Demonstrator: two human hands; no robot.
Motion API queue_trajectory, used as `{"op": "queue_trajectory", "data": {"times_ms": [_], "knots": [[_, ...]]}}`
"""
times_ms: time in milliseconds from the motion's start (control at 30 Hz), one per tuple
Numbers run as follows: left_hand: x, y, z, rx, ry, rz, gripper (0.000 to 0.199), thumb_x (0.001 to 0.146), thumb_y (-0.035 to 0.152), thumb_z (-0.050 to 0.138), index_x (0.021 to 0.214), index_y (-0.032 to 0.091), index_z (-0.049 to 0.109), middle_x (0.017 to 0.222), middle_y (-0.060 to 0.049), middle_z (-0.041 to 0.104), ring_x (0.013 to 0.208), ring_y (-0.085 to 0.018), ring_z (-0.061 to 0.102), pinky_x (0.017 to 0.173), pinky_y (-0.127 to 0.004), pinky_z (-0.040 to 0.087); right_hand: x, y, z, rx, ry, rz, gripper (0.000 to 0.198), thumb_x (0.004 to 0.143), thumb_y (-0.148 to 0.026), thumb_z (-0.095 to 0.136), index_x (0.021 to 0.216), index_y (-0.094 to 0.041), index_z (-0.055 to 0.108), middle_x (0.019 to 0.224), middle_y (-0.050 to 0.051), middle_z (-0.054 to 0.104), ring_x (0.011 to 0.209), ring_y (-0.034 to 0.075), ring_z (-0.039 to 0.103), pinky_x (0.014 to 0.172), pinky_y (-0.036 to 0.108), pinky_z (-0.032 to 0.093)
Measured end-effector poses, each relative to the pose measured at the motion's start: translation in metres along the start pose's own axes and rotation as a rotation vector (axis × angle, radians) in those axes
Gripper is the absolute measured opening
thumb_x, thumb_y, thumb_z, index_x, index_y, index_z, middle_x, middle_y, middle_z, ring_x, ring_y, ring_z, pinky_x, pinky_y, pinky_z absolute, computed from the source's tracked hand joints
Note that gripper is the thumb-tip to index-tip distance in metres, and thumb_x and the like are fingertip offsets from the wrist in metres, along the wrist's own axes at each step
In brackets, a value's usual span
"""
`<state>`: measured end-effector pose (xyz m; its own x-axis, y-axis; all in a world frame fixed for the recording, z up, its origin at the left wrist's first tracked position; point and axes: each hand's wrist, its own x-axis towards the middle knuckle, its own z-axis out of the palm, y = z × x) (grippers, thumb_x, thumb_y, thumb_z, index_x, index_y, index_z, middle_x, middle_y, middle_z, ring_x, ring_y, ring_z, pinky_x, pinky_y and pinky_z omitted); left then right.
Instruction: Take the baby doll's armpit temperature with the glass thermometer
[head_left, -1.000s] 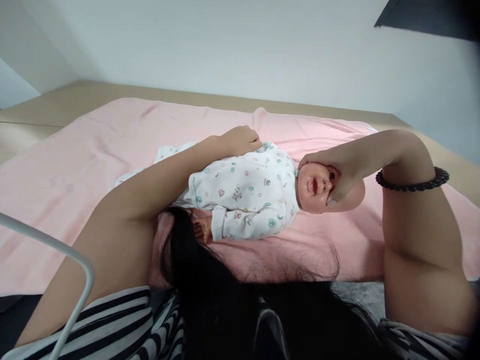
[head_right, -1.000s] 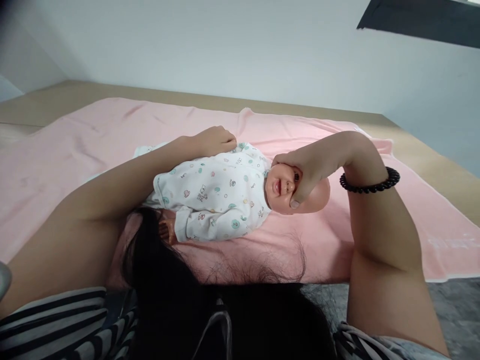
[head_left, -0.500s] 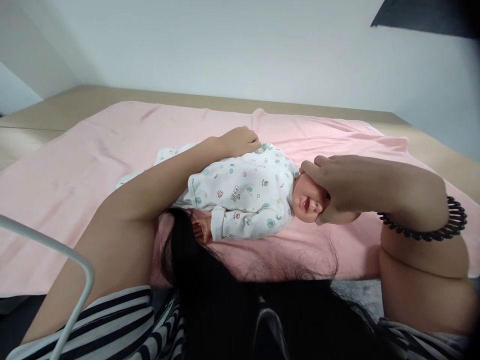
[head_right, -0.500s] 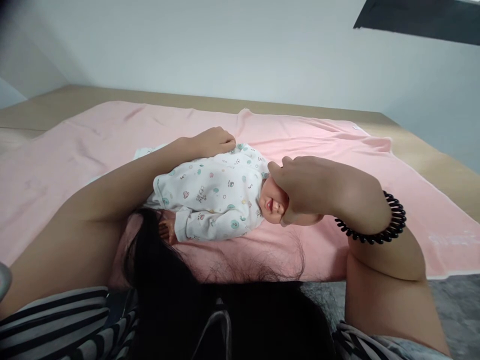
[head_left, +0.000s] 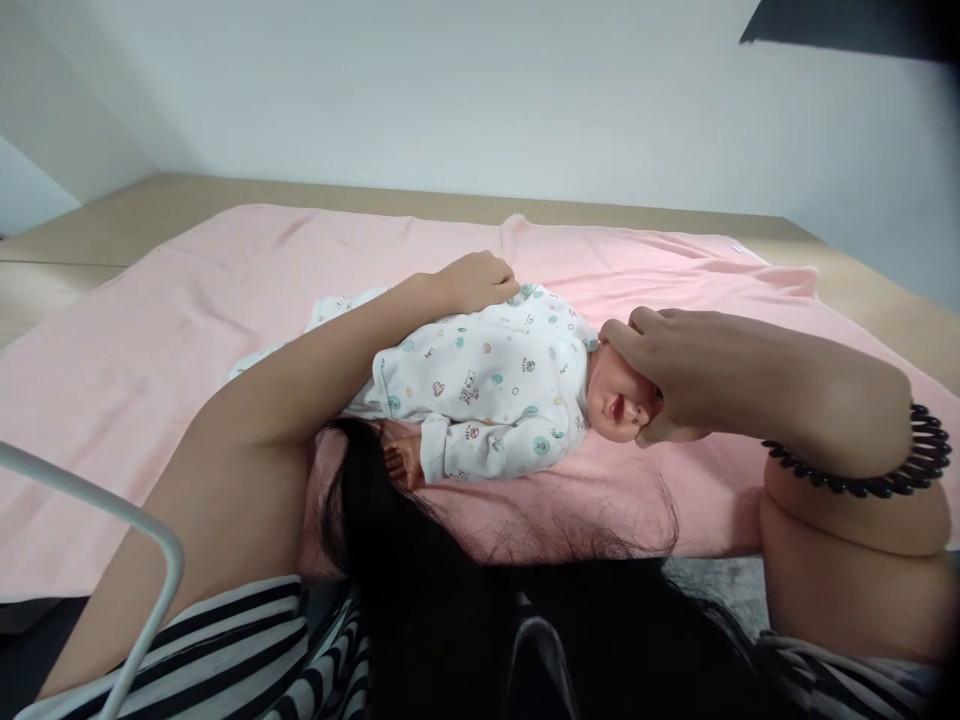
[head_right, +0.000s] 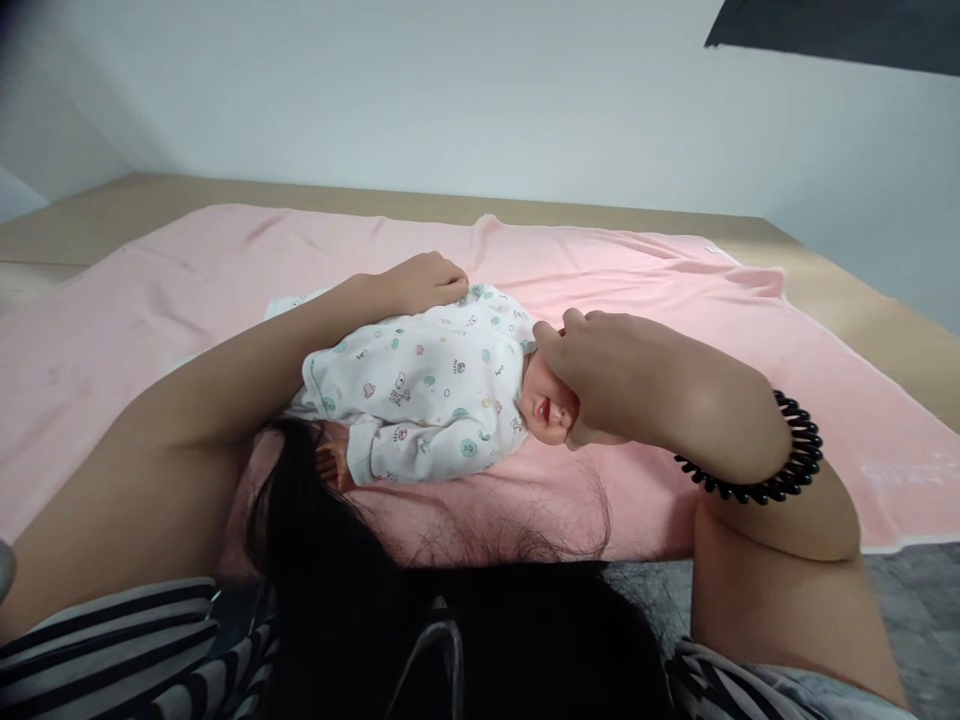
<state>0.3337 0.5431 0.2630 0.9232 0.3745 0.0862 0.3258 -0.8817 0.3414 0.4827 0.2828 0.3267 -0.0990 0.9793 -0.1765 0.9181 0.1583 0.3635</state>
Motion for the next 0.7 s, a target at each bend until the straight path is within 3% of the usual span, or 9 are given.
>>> {"op": "queue_trajectory", "data": {"times_ms": [300, 500, 700], "knots": [[-0.001, 0.002, -0.001, 0.014, -0.009, -0.009, 0.039, 0.091, 0.025, 0.044, 0.057, 0.022, 0.025, 0.056, -0.001, 0.036, 0.057, -0.016, 0.031, 0.066, -0.038, 0.020, -0.009, -0.001, 0.005, -0.162, 0.084, 0.016, 0.034, 0.072, -0.016, 0.060, 0.103, -0.016, 0.049, 0.080, 0.004, 0.050, 0.064, 0.016, 0.041, 0.063, 0.031, 0.025], [-0.001, 0.002, -0.001, 0.014, -0.012, -0.025, 0.038, 0.091, 0.027, 0.045, 0.058, 0.021, 0.027, 0.056, -0.001, 0.037, 0.058, -0.016, 0.031, 0.066, -0.038, 0.020, -0.010, -0.006, 0.002, -0.327, 0.126, -0.022, 0.018, 0.081, -0.012, 0.057, 0.098, -0.014, 0.053, 0.077, 0.004, 0.044, 0.066, 0.017, 0.033, 0.066, 0.031, 0.023], [0.000, -0.002, 0.001, -0.002, 0.002, -0.019, 0.038, 0.089, 0.029, 0.047, 0.056, 0.022, 0.029, 0.055, -0.002, 0.039, 0.058, -0.016, 0.032, 0.067, -0.038, 0.019, -0.012, -0.014, 0.007, -0.439, 0.171, -0.066, 0.012, 0.081, -0.010, 0.055, 0.092, -0.015, 0.055, 0.083, 0.008, 0.044, 0.075, 0.022, 0.038, 0.069, 0.035, 0.030]]}}
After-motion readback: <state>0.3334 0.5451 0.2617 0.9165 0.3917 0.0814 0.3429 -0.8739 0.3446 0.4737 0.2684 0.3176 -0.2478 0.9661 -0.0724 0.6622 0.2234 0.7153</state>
